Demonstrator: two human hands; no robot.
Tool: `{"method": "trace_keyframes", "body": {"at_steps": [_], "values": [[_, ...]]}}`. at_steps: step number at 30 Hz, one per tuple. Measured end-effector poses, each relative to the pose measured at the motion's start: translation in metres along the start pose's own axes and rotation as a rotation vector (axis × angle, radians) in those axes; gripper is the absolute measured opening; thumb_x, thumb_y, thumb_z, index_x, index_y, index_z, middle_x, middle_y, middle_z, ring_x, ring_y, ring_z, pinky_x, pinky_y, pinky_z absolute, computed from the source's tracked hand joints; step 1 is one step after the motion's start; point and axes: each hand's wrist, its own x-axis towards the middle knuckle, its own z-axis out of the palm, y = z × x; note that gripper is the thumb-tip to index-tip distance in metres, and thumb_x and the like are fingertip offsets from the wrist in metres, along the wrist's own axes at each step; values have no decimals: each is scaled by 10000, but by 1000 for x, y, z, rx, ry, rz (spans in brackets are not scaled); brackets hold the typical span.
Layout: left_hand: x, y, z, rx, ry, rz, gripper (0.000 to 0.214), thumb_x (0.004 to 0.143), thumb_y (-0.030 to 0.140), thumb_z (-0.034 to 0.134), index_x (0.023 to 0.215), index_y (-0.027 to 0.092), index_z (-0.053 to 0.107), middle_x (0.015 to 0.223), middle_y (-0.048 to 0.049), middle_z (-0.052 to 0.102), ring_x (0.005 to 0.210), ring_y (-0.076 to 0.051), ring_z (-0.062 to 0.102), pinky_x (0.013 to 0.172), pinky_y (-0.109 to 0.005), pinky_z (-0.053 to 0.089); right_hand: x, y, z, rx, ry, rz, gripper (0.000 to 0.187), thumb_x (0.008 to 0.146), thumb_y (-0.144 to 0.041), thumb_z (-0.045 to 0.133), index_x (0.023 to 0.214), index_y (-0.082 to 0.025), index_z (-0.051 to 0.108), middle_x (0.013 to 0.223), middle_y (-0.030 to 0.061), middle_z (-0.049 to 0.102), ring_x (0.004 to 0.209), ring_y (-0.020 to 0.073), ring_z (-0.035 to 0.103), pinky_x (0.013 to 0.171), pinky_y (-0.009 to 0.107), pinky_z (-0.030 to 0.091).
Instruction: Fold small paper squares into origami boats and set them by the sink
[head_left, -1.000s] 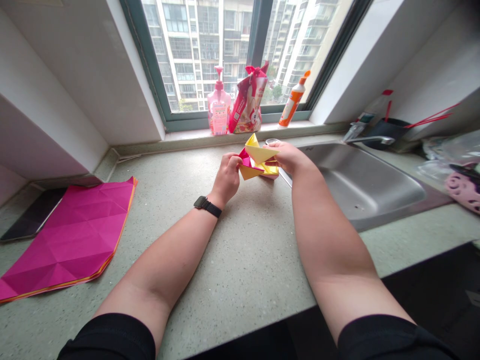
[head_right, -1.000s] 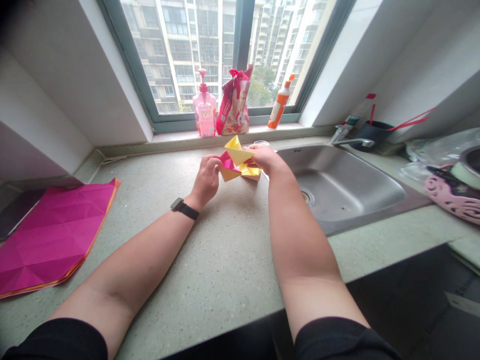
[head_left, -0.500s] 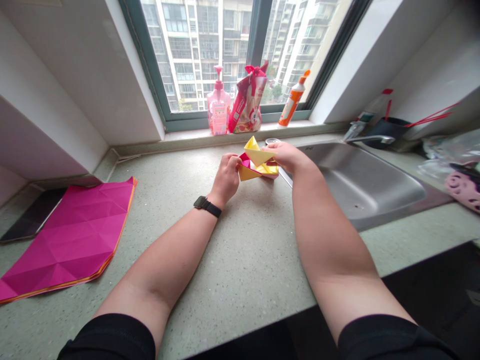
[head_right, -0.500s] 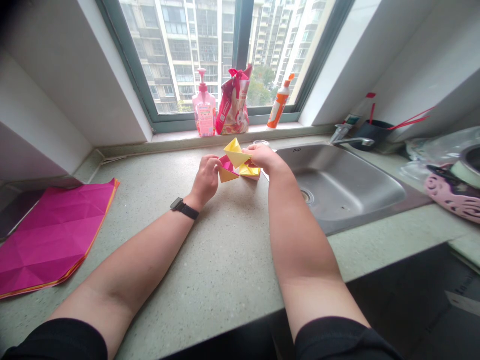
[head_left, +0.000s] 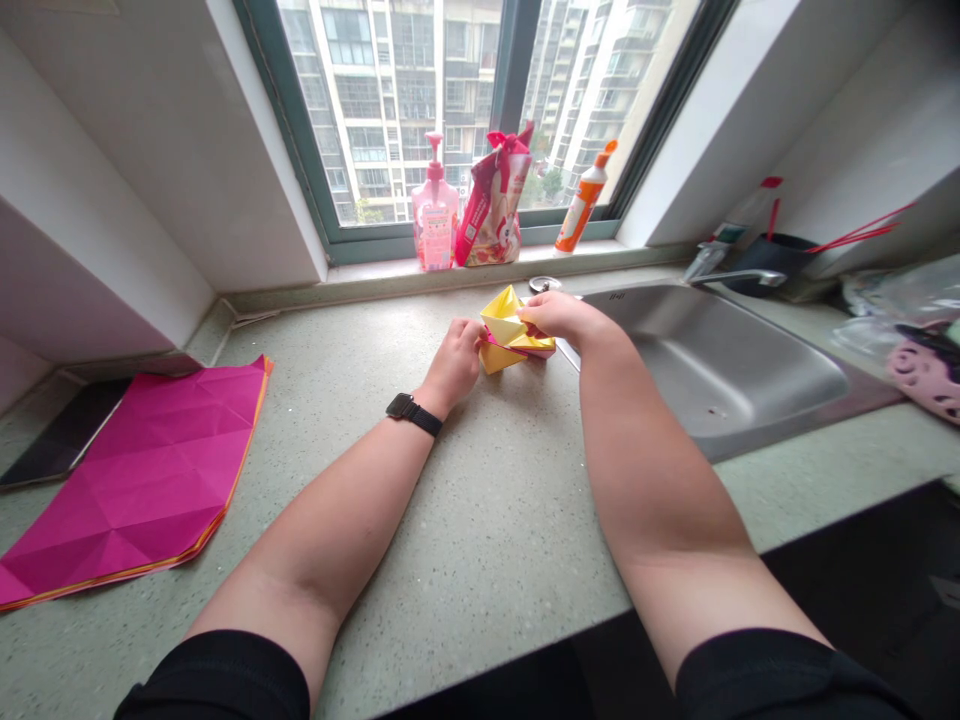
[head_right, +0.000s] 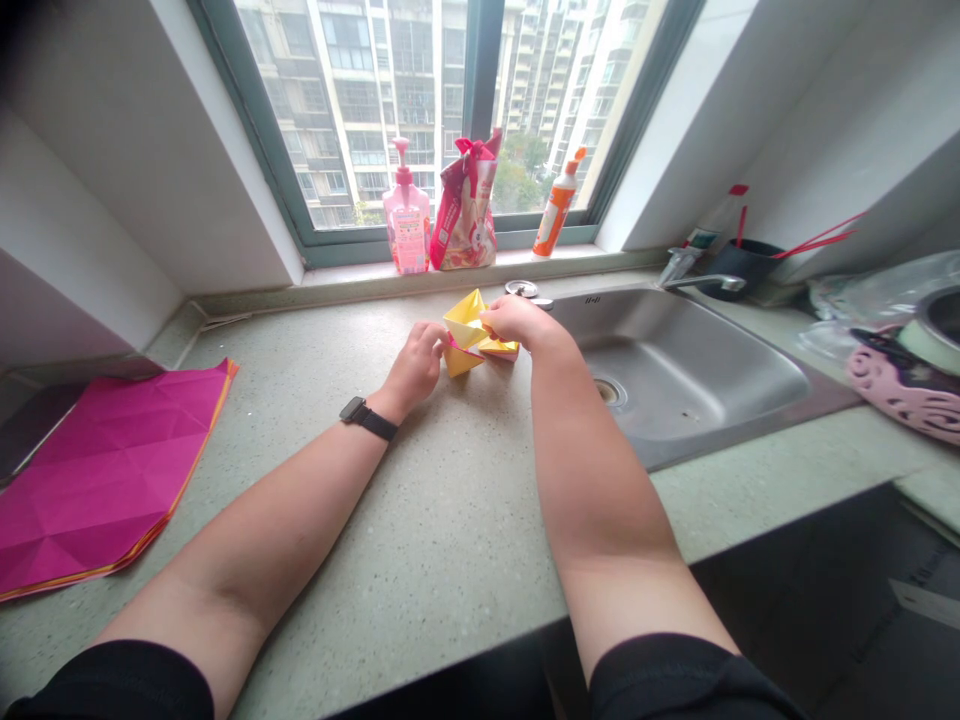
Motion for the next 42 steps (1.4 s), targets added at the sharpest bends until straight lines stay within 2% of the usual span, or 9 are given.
{"method": "trace_keyframes", "body": {"at_steps": [4, 12, 20, 27, 31, 37, 42], "values": [[-1, -1, 1, -47, -42, 24, 255, 1008, 9, 506, 1055, 237, 611, 1240, -97, 603, 1159, -223, 639, 1075, -429, 614, 1, 0, 1, -66, 12, -11, 248, 973, -237, 776, 742, -186, 703, 705, 34, 710, 628, 155, 637, 621, 247, 492], [-1, 7, -2, -67, -88, 48, 211, 1037, 59, 538, 1051, 237, 649, 1226, -98, 634, 1177, -238, 643, 1107, -435, 576, -10, -8, -2, -238, 115, -63, 216, 1019, -307, 702, 885, -158, 782, 868, 79, 777, 757, 182, 671, 686, 265, 490], [-1, 8, -3, 2, -136, 51, 196, 1032, 69, 507, 987, 227, 615, 1080, -77, 661, 1039, -237, 647, 984, -407, 568, -16, -8, -2, -328, 123, -96, 209, 959, -324, 741, 821, -173, 781, 829, 50, 761, 769, 188, 665, 699, 279, 482], [0, 17, -7, 82, -112, -7, 188, 980, 56, 545, 950, 220, 632, 1064, -79, 696, 1043, -245, 669, 1006, -410, 558, -16, -9, -1, -289, 63, -65, 178, 959, -261, 716, 816, -165, 760, 817, 64, 753, 721, 185, 655, 662, 283, 468], [1, 23, -11, 183, -115, -38, 187, 1039, 151, 559, 914, 209, 687, 974, -71, 714, 969, -241, 674, 963, -401, 563, -19, -14, -1, -324, 3, -79, 184, 936, -240, 743, 770, -163, 725, 756, 53, 715, 684, 175, 621, 644, 283, 456], [1, 22, -11, 258, -113, -64, 235, 1061, 193, 579, 945, 213, 783, 1002, -72, 758, 976, -228, 701, 948, -371, 579, -19, -15, 2, -270, -16, -102, 236, 965, -238, 726, 742, -181, 673, 739, 20, 686, 653, 142, 578, 610, 268, 416], [1, 22, -10, 271, -122, -50, 253, 1064, 205, 596, 915, 202, 800, 1011, -79, 785, 959, -227, 711, 962, -399, 581, -13, -8, -2, -82, -32, -90, 284, 978, -282, 739, 728, -182, 648, 691, 6, 642, 619, 122, 565, 567, 232, 415]]}}
